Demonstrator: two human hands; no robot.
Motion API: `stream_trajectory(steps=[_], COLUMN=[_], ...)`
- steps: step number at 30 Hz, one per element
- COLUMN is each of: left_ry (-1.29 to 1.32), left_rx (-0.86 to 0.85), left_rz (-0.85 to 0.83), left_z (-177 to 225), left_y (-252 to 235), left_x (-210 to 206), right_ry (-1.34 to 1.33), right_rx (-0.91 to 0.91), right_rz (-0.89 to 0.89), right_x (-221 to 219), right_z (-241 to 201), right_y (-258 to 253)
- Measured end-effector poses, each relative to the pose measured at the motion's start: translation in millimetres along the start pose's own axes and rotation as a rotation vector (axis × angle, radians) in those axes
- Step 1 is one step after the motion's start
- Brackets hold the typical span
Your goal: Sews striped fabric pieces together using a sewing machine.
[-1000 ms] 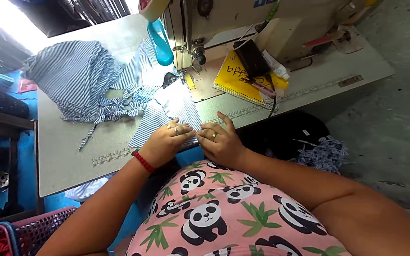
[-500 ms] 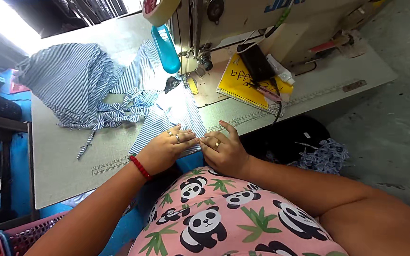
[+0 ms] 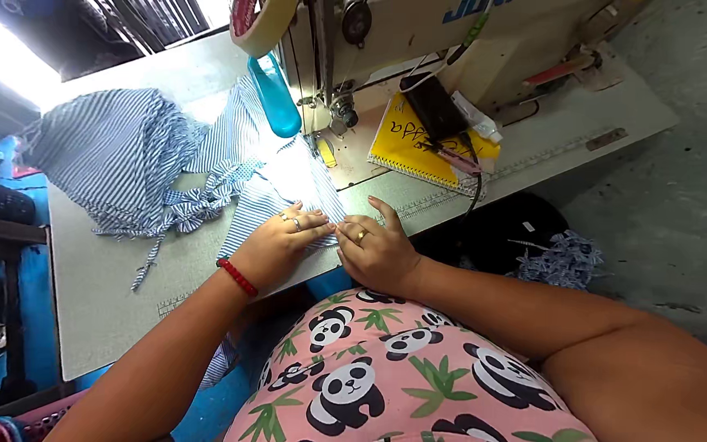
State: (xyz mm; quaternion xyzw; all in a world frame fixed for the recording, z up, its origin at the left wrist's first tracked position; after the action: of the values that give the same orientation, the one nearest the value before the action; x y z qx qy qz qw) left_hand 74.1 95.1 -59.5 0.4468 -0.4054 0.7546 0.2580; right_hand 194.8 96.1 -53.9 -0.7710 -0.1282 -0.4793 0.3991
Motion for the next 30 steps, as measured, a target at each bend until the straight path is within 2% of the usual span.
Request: stream_trajectory(steps=[7,18,24,30], left_ry=[0.0,-0.02,-0.043,-0.063], left_rx=[0.047,0.101,0.142,0.171], left_rz=[0.007,-0.004,-0.024,-0.036], left_z=[-27,-67,-87,-103], left_y=[-3,-5,-6,-9], left_x=[7,15,18,22], right_ry=[0.0,0.058,0.073,0.075], right_rx=[-0.079,-0.17,-0.298,-0.378], right_rz=[-0.133,-0.195,-0.346,-0.366], right_x=[-14,-35,-46,-53], right_z=[10,24,34,41], right_y=[-24,-53,-72,-82])
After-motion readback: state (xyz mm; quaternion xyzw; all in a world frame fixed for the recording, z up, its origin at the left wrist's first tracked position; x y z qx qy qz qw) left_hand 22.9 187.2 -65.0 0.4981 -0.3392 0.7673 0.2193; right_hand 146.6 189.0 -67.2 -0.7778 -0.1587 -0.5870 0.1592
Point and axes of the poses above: each hand's wrist, its own y-axis away from the middle knuckle, its own x-axis out of the back of the hand, z = x × y, the point moved 9 cm from there along -y, towards the middle knuckle, and after that the axes turned 15 degrees about -x, right-handed, at the moved point
